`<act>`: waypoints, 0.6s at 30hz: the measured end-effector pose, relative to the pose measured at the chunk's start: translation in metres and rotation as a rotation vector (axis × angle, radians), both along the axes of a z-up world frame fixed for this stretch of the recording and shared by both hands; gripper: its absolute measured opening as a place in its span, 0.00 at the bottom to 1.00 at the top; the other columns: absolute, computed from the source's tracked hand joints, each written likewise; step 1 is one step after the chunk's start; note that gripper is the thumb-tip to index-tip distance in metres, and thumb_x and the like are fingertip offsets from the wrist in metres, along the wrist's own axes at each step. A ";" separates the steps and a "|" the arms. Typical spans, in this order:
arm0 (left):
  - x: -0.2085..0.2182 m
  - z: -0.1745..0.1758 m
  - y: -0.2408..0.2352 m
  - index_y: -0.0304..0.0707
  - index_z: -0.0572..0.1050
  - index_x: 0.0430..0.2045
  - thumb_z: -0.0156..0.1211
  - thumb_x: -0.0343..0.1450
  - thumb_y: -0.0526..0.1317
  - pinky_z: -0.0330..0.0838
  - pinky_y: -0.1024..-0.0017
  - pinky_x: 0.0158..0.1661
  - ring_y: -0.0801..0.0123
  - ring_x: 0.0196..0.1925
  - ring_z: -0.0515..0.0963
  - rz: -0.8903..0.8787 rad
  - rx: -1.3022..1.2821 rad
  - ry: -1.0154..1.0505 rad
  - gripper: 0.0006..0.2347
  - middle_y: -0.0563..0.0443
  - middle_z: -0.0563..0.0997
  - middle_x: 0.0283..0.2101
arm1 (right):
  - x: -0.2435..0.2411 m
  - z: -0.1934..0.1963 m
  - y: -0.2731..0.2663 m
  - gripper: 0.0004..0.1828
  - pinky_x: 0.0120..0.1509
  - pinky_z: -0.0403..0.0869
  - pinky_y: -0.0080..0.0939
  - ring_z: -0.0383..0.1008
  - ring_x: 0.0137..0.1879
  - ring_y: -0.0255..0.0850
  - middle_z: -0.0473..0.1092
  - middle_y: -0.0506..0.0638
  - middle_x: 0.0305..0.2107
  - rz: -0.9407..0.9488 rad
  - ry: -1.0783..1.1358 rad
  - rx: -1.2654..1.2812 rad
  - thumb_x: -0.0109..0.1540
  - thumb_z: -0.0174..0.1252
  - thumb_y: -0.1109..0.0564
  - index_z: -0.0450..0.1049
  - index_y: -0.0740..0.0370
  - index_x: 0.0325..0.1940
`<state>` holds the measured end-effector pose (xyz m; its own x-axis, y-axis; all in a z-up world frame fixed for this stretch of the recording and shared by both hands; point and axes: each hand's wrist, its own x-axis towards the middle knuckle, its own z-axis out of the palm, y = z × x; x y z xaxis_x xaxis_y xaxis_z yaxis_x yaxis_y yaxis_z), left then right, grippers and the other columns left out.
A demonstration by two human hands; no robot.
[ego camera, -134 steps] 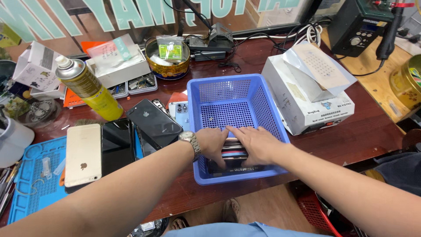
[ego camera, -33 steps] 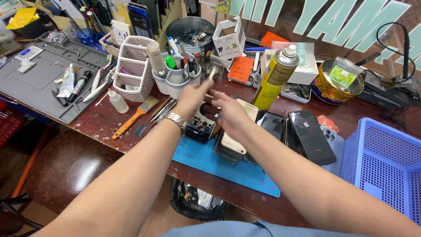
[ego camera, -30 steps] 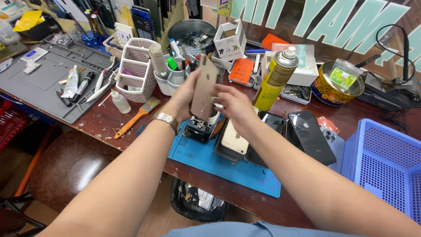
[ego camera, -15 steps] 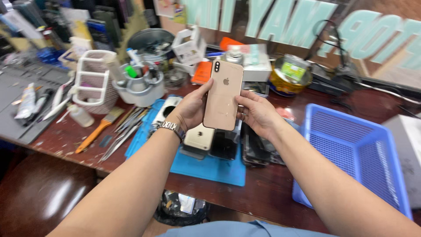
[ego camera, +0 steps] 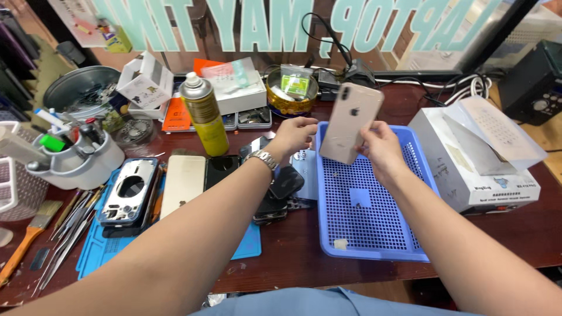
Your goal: The person repeatedly picks up mobile phones from a blue basket, briefly turns them over, and places them on a stack on the workbench. The person continues this cycle, handling phones one at a time and building a growing pile on the table.
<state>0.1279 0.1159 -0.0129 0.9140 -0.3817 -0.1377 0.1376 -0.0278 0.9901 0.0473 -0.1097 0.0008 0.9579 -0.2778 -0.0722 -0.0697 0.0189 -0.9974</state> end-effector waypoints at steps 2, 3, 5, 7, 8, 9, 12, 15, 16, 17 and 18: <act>0.002 -0.007 -0.022 0.31 0.76 0.56 0.61 0.70 0.40 0.76 0.68 0.46 0.63 0.47 0.82 0.029 0.100 -0.048 0.19 0.40 0.84 0.49 | 0.010 -0.018 -0.024 0.09 0.52 0.76 0.42 0.73 0.47 0.37 0.72 0.48 0.43 -0.031 -0.028 -0.015 0.69 0.51 0.57 0.67 0.62 0.51; 0.003 -0.012 -0.031 0.32 0.75 0.57 0.60 0.70 0.39 0.76 0.68 0.47 0.62 0.48 0.82 0.059 0.147 -0.064 0.20 0.39 0.83 0.50 | 0.016 -0.028 -0.034 0.09 0.53 0.75 0.42 0.73 0.48 0.37 0.72 0.49 0.45 -0.025 -0.024 -0.021 0.69 0.51 0.57 0.67 0.62 0.52; 0.005 -0.024 -0.042 0.34 0.73 0.58 0.58 0.68 0.38 0.75 0.67 0.50 0.60 0.50 0.83 0.110 0.253 -0.096 0.21 0.37 0.82 0.52 | 0.033 -0.050 -0.046 0.10 0.56 0.75 0.42 0.72 0.51 0.37 0.71 0.50 0.47 0.002 -0.015 -0.030 0.69 0.50 0.57 0.66 0.61 0.54; 0.008 -0.037 -0.052 0.35 0.72 0.59 0.57 0.67 0.37 0.75 0.65 0.52 0.56 0.52 0.83 0.139 0.362 -0.126 0.23 0.35 0.82 0.52 | 0.054 -0.073 -0.045 0.12 0.57 0.74 0.43 0.71 0.52 0.40 0.70 0.52 0.48 0.067 0.037 -0.013 0.69 0.50 0.58 0.65 0.62 0.56; 0.009 -0.043 -0.055 0.36 0.73 0.58 0.56 0.67 0.37 0.74 0.64 0.54 0.54 0.54 0.82 0.138 0.437 -0.167 0.22 0.34 0.81 0.53 | 0.061 -0.083 -0.044 0.12 0.57 0.74 0.44 0.71 0.53 0.41 0.70 0.53 0.49 0.099 0.061 -0.005 0.69 0.50 0.58 0.64 0.63 0.56; 0.010 -0.049 -0.057 0.37 0.75 0.58 0.55 0.67 0.38 0.73 0.64 0.57 0.51 0.55 0.81 0.136 0.513 -0.208 0.22 0.33 0.80 0.55 | 0.065 -0.094 -0.043 0.13 0.59 0.74 0.44 0.72 0.54 0.41 0.70 0.54 0.50 0.105 0.074 0.004 0.69 0.50 0.57 0.64 0.64 0.57; 0.008 -0.064 -0.059 0.37 0.78 0.54 0.56 0.67 0.38 0.66 0.62 0.63 0.47 0.64 0.72 0.133 0.597 -0.381 0.20 0.31 0.73 0.61 | 0.072 -0.113 -0.033 0.17 0.61 0.75 0.43 0.74 0.56 0.43 0.72 0.56 0.50 0.086 0.102 -0.027 0.68 0.53 0.56 0.63 0.66 0.58; 0.000 -0.070 -0.058 0.37 0.77 0.54 0.55 0.66 0.38 0.62 0.62 0.66 0.48 0.68 0.67 0.126 0.611 -0.417 0.20 0.34 0.68 0.65 | 0.071 -0.117 -0.027 0.23 0.58 0.76 0.44 0.76 0.53 0.44 0.73 0.58 0.49 -0.039 0.121 -0.163 0.64 0.59 0.55 0.62 0.68 0.58; -0.001 -0.070 -0.059 0.38 0.77 0.55 0.55 0.66 0.39 0.62 0.62 0.66 0.48 0.68 0.67 0.122 0.615 -0.402 0.20 0.35 0.67 0.66 | 0.070 -0.118 -0.022 0.24 0.57 0.76 0.44 0.77 0.52 0.44 0.73 0.58 0.48 -0.091 0.135 -0.205 0.63 0.62 0.55 0.63 0.69 0.58; -0.002 -0.069 -0.059 0.38 0.77 0.54 0.55 0.66 0.39 0.62 0.61 0.66 0.48 0.68 0.67 0.127 0.610 -0.384 0.20 0.35 0.66 0.66 | 0.069 -0.119 -0.016 0.25 0.56 0.77 0.44 0.77 0.51 0.45 0.74 0.59 0.48 -0.144 0.149 -0.247 0.62 0.64 0.55 0.64 0.70 0.57; -0.002 -0.068 -0.059 0.38 0.77 0.54 0.55 0.66 0.39 0.62 0.61 0.65 0.48 0.67 0.67 0.129 0.606 -0.367 0.20 0.35 0.66 0.66 | 0.068 -0.120 -0.011 0.26 0.56 0.76 0.43 0.77 0.51 0.44 0.74 0.59 0.47 -0.153 0.181 -0.306 0.61 0.66 0.54 0.65 0.70 0.57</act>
